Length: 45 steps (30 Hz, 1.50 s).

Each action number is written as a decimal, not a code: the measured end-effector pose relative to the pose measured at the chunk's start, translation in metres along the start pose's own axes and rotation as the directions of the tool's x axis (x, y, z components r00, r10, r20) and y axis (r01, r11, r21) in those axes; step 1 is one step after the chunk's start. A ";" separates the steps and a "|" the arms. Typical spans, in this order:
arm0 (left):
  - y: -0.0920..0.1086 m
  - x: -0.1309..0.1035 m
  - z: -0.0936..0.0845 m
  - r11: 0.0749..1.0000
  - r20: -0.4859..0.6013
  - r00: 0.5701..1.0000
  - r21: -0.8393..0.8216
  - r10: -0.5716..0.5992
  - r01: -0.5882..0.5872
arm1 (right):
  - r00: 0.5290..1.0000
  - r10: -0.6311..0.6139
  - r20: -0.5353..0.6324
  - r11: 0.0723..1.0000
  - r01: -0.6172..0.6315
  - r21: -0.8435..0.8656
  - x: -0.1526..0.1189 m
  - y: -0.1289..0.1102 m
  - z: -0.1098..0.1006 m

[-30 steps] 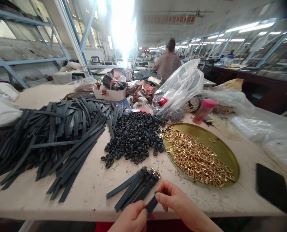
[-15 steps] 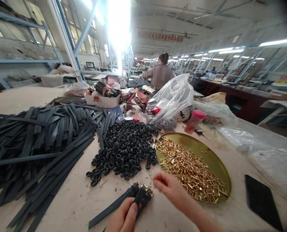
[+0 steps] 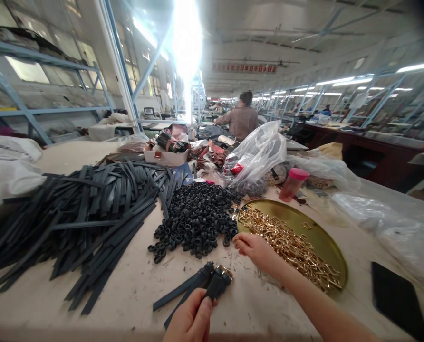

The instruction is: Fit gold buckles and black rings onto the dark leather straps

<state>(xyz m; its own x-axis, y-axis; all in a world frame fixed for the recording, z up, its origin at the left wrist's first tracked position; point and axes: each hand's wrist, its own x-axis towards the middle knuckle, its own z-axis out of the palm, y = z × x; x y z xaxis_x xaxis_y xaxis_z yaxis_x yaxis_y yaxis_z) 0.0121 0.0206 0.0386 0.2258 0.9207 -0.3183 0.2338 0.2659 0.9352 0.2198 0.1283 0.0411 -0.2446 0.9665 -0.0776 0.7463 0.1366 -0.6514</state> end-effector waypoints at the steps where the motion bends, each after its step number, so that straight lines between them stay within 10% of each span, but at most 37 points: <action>1: 0.003 -0.002 0.000 0.999 -0.017 1.000 0.042 0.026 -0.025 | 0.999 -0.025 0.040 0.996 0.021 0.084 -0.014 -0.011 0.006; 3: 0.010 -0.007 0.000 0.991 -0.039 0.997 0.114 0.069 -0.064 | 0.993 -0.066 0.095 0.959 0.036 0.283 -0.041 -0.033 0.018; 7: 0.014 -0.015 0.000 0.969 0.002 0.991 0.209 0.132 -0.129 | 0.979 0.004 0.206 0.459 -0.185 0.869 -0.078 -0.059 0.036; 13: 0.014 -0.031 -0.010 0.953 -0.006 0.991 0.274 0.134 -0.127 | 0.951 0.051 0.304 0.110 -0.308 0.945 -0.087 -0.062 0.044; 17: 0.021 -0.037 -0.010 0.941 0.069 0.986 0.296 0.149 -0.163 | 0.941 0.041 0.337 0.170 -0.339 0.925 -0.092 -0.066 0.052; 23: 0.021 -0.033 0.002 0.968 0.046 0.984 0.175 0.173 -0.179 | 0.995 0.033 0.098 0.508 -0.101 0.855 -0.098 -0.068 0.073; 41: 0.000 -0.023 0.005 0.996 0.105 0.992 -0.041 -0.069 0.074 | 0.983 0.181 -0.028 0.532 -0.074 0.843 -0.104 -0.065 0.091; 45: -0.009 -0.020 0.006 0.992 0.115 0.990 -0.085 -0.080 0.090 | 0.981 0.104 -0.161 0.708 0.041 0.705 -0.109 -0.059 0.095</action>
<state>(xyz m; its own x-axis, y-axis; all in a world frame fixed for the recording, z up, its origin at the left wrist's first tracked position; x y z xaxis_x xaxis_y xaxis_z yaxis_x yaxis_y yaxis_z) 0.0112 -0.0021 0.0358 0.3137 0.8575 -0.4077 0.1723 0.3708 0.9126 0.1439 -0.0061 0.0166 -0.0625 0.9978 -0.0221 0.0819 -0.0169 -0.9965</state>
